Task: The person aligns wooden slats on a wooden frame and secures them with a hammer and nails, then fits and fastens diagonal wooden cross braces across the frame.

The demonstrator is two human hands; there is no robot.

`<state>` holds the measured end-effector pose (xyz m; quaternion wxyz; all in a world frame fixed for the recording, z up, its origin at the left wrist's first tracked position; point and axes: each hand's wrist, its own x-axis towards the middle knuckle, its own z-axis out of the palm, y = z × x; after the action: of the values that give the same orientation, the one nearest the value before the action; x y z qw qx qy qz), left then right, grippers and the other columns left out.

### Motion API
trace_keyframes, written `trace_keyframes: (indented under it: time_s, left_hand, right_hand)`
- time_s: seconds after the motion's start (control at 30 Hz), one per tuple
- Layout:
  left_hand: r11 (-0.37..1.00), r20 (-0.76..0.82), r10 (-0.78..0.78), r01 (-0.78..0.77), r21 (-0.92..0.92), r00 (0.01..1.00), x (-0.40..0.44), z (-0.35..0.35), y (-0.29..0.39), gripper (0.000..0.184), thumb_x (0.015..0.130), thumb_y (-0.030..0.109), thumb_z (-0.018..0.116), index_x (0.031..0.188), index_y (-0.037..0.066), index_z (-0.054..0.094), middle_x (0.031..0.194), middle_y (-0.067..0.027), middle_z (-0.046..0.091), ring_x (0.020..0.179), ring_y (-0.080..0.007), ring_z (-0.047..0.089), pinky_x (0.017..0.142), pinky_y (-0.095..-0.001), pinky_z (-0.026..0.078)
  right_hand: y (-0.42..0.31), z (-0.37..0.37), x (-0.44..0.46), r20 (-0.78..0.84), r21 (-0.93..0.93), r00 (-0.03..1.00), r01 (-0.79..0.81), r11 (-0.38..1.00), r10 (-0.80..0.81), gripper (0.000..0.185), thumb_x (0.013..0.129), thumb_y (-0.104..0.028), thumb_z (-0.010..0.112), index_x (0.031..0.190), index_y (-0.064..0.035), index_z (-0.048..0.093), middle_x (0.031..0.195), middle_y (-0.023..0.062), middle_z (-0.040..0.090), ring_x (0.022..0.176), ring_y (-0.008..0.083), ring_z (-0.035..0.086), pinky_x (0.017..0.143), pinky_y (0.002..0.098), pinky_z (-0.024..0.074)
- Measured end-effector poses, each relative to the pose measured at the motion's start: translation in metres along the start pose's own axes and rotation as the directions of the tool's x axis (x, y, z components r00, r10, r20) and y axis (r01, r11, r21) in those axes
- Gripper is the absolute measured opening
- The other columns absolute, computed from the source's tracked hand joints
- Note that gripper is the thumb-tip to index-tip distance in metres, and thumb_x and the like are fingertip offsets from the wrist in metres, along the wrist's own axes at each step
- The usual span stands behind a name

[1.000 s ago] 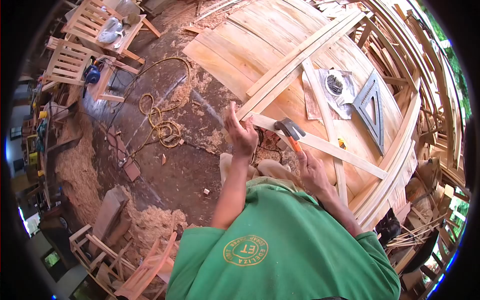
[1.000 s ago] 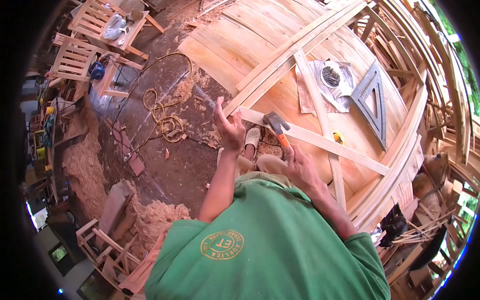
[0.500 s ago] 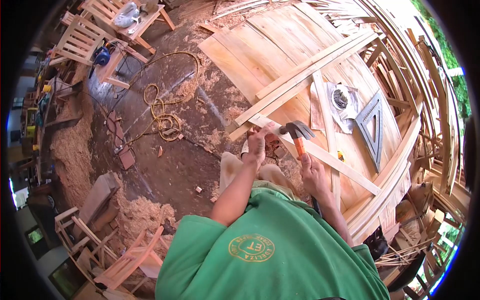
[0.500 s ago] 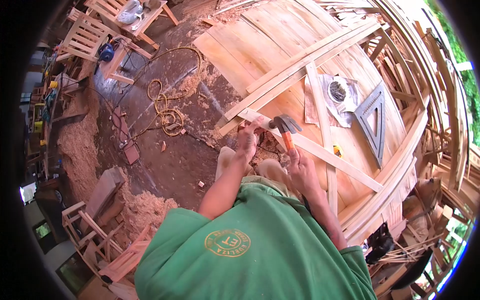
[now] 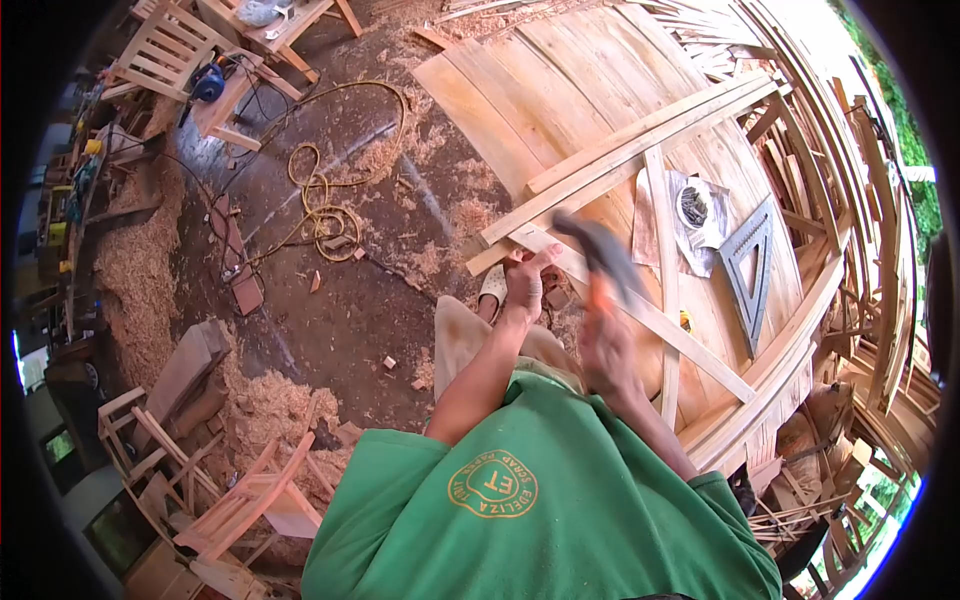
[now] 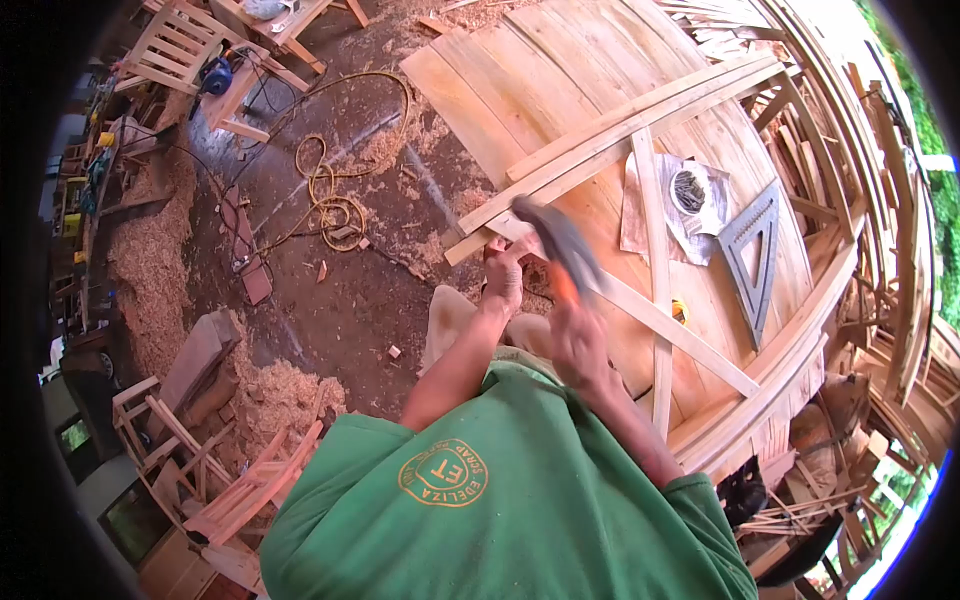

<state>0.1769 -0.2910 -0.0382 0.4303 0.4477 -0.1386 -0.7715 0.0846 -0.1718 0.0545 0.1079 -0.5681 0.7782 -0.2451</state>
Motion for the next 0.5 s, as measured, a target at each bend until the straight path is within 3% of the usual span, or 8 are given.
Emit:
trace_keyframes:
  time_s: [0.03,0.1,0.17,0.23,0.3,0.33,0.43,0.5]
  left_hand:
    - [1.0,0.009,-0.001,0.0,0.004,1.0,-0.002,-0.001,-0.002,0.025,0.081,0.014,0.076,0.099,0.009,0.059,0.084,-0.0012,0.066,0.063,-0.0098,0.061,0.05,-0.0247,0.048]
    - [1.0,0.027,0.027,-0.027,0.004,0.999,0.006,0.0,-0.006,0.024,0.081,0.011,0.075,0.099,0.008,0.059,0.083,-0.0018,0.065,0.062,-0.0112,0.061,0.051,-0.0256,0.049]
    - [0.998,0.035,0.067,-0.067,-0.005,0.997,0.001,0.003,-0.001,0.025,0.081,0.009,0.074,0.101,0.006,0.059,0.085,-0.0029,0.066,0.064,-0.0114,0.062,0.054,-0.0259,0.051]
    - [0.995,-0.027,0.092,-0.091,0.051,0.995,-0.001,0.004,-0.001,0.026,0.08,0.008,0.074,0.101,0.007,0.059,0.085,-0.003,0.067,0.065,-0.0112,0.062,0.056,-0.0267,0.052]
    - [0.996,-0.051,0.091,-0.092,-0.016,0.995,-0.004,0.01,0.003,0.026,0.08,0.008,0.074,0.1,0.007,0.059,0.085,-0.0027,0.067,0.065,-0.011,0.062,0.057,-0.0265,0.052]
    - [0.993,-0.074,0.081,-0.087,-0.084,0.994,-0.007,0.012,0.003,0.025,0.079,0.008,0.075,0.099,0.008,0.06,0.085,-0.0024,0.067,0.065,-0.0107,0.062,0.058,-0.0263,0.052]
    - [0.984,-0.063,0.13,-0.137,-0.113,0.989,-0.004,0.016,0.001,0.025,0.079,0.008,0.076,0.098,0.008,0.06,0.084,-0.0018,0.067,0.066,-0.0106,0.062,0.058,-0.0253,0.051]
    - [0.989,-0.017,0.146,-0.146,0.002,0.989,0.004,0.001,-0.011,0.023,0.078,0.009,0.076,0.096,0.008,0.061,0.082,-0.0003,0.066,0.061,-0.0091,0.06,0.051,-0.0256,0.047]
  right_hand:
    - [-0.021,-0.011,0.026,0.414,0.345,0.886,-0.363,0.866,0.208,0.05,0.105,-0.046,0.035,0.1,-0.0025,0.058,0.067,0.005,0.051,0.062,0.0139,0.052,0.055,0.034,0.0433]
    - [-0.02,-0.01,0.036,0.395,0.402,0.893,-0.381,0.833,0.217,0.05,0.107,-0.046,0.03,0.104,-0.0033,0.057,0.068,0.0037,0.051,0.059,0.0128,0.05,0.052,0.031,0.0416]
    - [-0.034,-0.034,0.019,0.268,0.73,0.908,-0.409,0.547,0.321,0.057,0.104,-0.054,0.031,0.102,-0.0023,0.054,0.065,0.0015,0.048,0.055,0.0115,0.047,0.049,0.0281,0.0388]
    - [-0.001,-0.034,-0.005,0.063,0.847,0.995,-0.095,0.524,0.079,0.061,0.099,-0.06,0.042,0.099,-0.0001,0.053,0.066,0.0017,0.046,0.053,0.012,0.044,0.047,0.0267,0.0359]
    - [0.008,-0.001,-0.02,-0.149,0.229,0.977,0.184,0.956,-0.152,0.051,0.102,-0.048,0.042,0.1,0.0017,0.055,0.071,0.008,0.052,0.056,0.0198,0.049,0.05,0.0307,0.0402]
    - [-0.016,-0.019,0.013,0.296,0.319,0.953,-0.158,0.934,0.061,0.043,0.103,-0.037,0.041,0.101,0.0027,0.057,0.078,0.0126,0.056,0.063,0.0281,0.053,0.056,0.0354,0.0445]
    - [-0.03,-0.031,0.03,0.289,0.393,0.939,-0.294,0.872,0.186,0.051,0.104,-0.045,0.037,0.105,0.0017,0.057,0.07,0.0099,0.056,0.059,0.0203,0.054,0.054,0.0343,0.0433]
    - [-0.041,-0.06,0.013,0.189,0.679,0.974,-0.222,0.7,0.126,0.049,0.104,-0.041,0.036,0.108,0.0033,0.056,0.059,0.006,0.046,0.047,0.0184,0.043,0.046,0.0334,0.0338]
